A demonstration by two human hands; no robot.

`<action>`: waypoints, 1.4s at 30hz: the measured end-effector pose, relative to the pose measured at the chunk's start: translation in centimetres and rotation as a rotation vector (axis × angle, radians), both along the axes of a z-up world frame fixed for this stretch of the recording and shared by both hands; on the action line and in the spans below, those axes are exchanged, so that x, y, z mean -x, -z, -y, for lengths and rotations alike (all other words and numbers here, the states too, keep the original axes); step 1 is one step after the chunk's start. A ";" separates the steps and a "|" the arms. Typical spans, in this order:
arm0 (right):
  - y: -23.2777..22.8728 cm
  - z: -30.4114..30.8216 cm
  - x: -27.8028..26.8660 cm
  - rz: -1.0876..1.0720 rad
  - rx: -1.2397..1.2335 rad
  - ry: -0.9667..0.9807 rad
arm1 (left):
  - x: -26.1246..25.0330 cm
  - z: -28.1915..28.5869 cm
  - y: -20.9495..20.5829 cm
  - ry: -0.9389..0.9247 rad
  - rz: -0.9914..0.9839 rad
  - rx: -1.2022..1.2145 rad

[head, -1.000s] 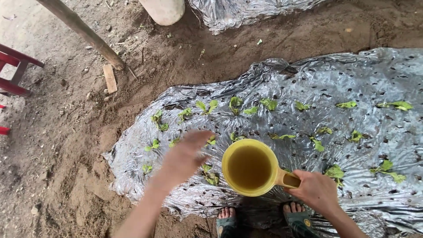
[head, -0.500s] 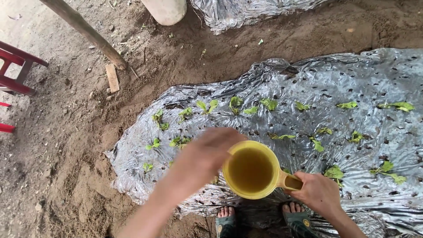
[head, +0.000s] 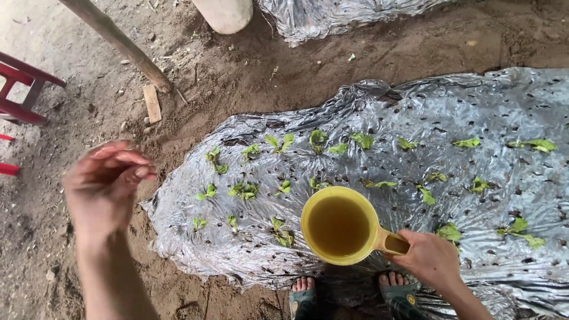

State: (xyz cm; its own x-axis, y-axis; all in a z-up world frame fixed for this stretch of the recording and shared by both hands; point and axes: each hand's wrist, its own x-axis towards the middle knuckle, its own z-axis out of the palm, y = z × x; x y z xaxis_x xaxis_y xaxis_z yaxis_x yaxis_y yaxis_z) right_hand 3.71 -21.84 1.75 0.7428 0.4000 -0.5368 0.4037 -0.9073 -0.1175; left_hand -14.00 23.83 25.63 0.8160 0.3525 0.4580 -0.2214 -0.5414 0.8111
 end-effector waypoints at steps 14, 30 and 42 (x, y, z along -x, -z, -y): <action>0.7 0.1 0.0 0.004 0.108 -0.051 | -5.6 -3.7 11.8 -0.365 -1.623 -0.829; -0.2 -0.2 0.1 -0.031 0.065 0.040 | -11.6 23.7 16.5 0.809 -1.114 -1.187; 0.6 0.6 -0.1 -0.017 0.043 0.027 | -7.4 1.2 4.2 -0.457 -1.189 -0.833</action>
